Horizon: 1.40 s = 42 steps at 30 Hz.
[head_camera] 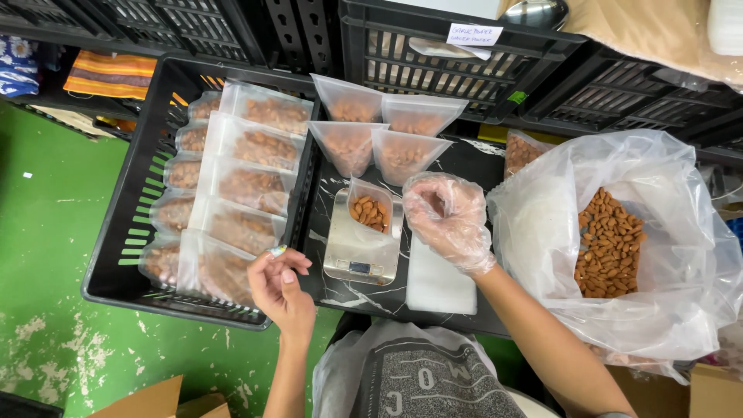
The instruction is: The person fills small plastic bags with almonds from a large bag by hand, weighs each bag on a digital scale, and places the filled bags into a black plastic crate.
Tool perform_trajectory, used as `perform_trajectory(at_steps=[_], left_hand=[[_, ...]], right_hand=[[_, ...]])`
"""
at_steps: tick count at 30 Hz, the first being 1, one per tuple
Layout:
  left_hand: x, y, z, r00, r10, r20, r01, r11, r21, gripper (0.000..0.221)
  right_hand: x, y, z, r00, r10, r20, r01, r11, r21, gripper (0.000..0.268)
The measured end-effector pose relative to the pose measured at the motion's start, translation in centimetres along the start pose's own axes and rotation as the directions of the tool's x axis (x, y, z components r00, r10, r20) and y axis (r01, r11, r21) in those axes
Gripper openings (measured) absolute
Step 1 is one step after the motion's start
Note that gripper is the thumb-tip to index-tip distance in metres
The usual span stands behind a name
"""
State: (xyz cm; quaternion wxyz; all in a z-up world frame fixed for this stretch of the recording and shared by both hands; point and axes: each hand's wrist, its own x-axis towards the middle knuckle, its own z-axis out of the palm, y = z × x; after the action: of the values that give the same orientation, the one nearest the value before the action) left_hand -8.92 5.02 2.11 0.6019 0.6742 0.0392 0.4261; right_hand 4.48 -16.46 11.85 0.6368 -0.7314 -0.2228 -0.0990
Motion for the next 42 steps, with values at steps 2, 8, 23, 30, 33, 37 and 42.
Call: perform_trajectory(at_steps=[2,8,23,30,33,37,42], left_hand=[[0.0,-0.2,-0.1,1.0,0.022,-0.016,-0.022,1.0,0.011,0.032],[-1.3,-1.1,0.3,0.998,0.048,-0.034,-0.047,0.999,0.019,0.035],[-7.0,6.9,19.5,0.681,0.141,0.719,0.041,0.972,-0.23,0.016],[-8.9,8.3,24.6,0.555,0.138,0.82,0.086,0.971,-0.222,0.023],[-9.6,8.2,25.1,0.561,0.098,0.822,0.07,0.984,-0.165,0.025],[-10.1,7.9,24.5,0.582,0.016,0.813,0.127,0.986,-0.11,0.022],[-9.8,7.4,22.6,0.63,-0.055,0.775,0.139,0.989,-0.043,0.023]], right_hand=[[-0.4,1.0,-0.5,0.998,0.013,-0.055,-0.015,0.999,-0.029,0.006],[-1.0,3.4,-4.1,0.992,-0.103,-0.074,0.091,0.983,-0.157,0.017],[-12.2,14.8,-29.3,0.631,0.747,-0.211,-0.486,0.168,-0.858,0.043],[-14.4,22.2,-28.3,0.711,0.703,-0.028,-0.248,0.214,-0.945,0.027],[-13.1,20.6,-28.0,0.459,0.876,-0.145,-0.418,0.069,-0.906,0.02],[-12.7,19.5,-27.9,0.432,0.897,-0.095,-0.412,0.102,-0.905,0.018],[-13.1,21.0,-28.3,0.432,0.902,0.02,-0.317,0.173,-0.932,0.02]])
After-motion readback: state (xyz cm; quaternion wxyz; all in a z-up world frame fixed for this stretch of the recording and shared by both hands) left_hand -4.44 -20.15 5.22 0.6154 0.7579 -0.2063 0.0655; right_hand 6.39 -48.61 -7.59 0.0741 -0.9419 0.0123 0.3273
